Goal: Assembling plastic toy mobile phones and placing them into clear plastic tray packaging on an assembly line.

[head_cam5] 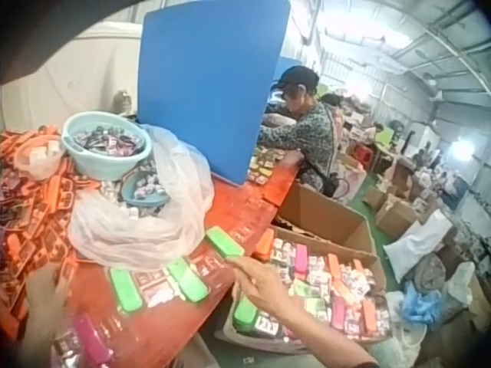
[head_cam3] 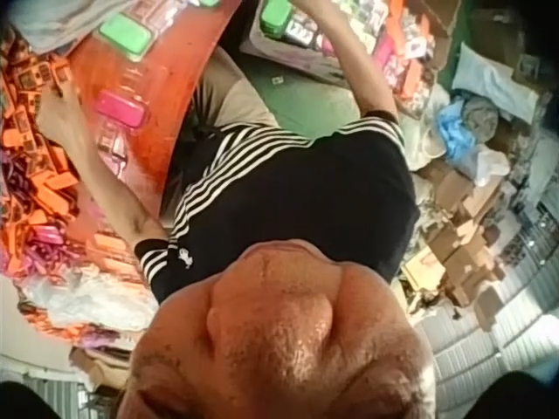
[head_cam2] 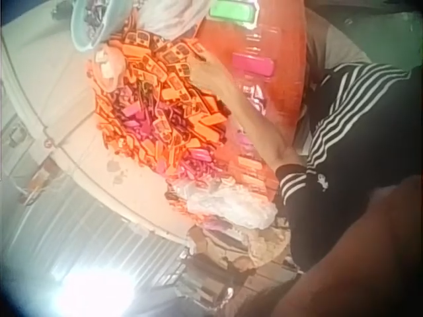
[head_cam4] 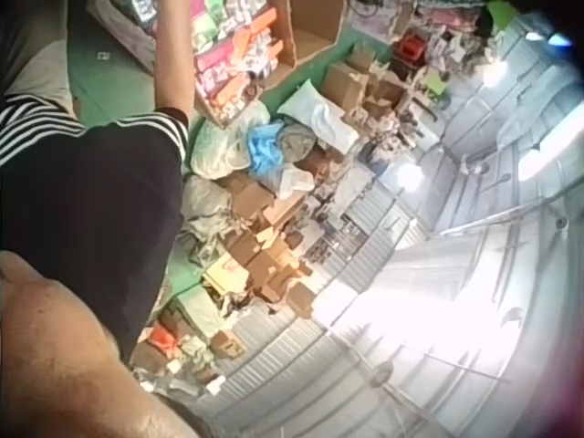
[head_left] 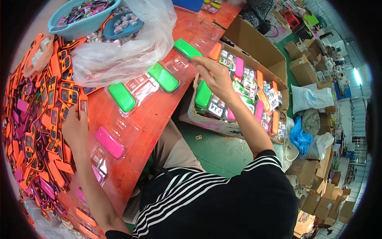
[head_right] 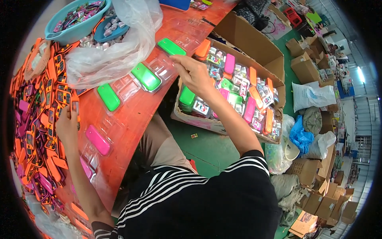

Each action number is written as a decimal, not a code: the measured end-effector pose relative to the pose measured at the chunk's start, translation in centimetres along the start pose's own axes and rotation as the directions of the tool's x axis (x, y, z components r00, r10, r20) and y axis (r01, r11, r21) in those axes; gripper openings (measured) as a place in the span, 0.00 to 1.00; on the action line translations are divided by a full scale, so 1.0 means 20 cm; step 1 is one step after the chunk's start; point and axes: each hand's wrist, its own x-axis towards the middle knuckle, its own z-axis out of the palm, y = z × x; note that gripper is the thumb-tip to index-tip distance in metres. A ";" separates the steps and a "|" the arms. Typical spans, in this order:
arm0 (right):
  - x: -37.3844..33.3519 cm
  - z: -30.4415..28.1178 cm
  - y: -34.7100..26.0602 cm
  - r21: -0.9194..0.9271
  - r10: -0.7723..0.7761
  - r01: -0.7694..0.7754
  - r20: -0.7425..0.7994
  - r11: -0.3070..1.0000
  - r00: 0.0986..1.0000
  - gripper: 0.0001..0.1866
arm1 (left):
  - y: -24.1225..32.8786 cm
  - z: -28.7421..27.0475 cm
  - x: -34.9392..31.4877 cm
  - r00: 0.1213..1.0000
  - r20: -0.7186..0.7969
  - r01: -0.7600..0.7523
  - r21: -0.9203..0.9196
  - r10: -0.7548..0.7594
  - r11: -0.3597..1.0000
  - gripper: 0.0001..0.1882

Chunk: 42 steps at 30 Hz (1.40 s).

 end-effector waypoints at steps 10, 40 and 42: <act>0.17 0.05 -0.37 0.452 0.153 -0.430 0.531 0.781 0.834 0.27 | 0.59 0.09 -0.08 0.845 0.440 0.362 -0.889 0.304 0.279 0.15; 0.76 -0.29 0.55 -0.537 -0.096 0.141 0.112 0.832 0.989 0.33 | 0.49 0.24 -0.21 0.825 0.203 -0.539 -0.004 0.528 0.843 0.30; 0.82 -0.22 0.58 -0.694 0.047 0.138 0.241 0.707 0.969 0.32 | 0.51 0.23 -0.23 0.837 0.218 -0.512 -0.015 0.502 0.859 0.30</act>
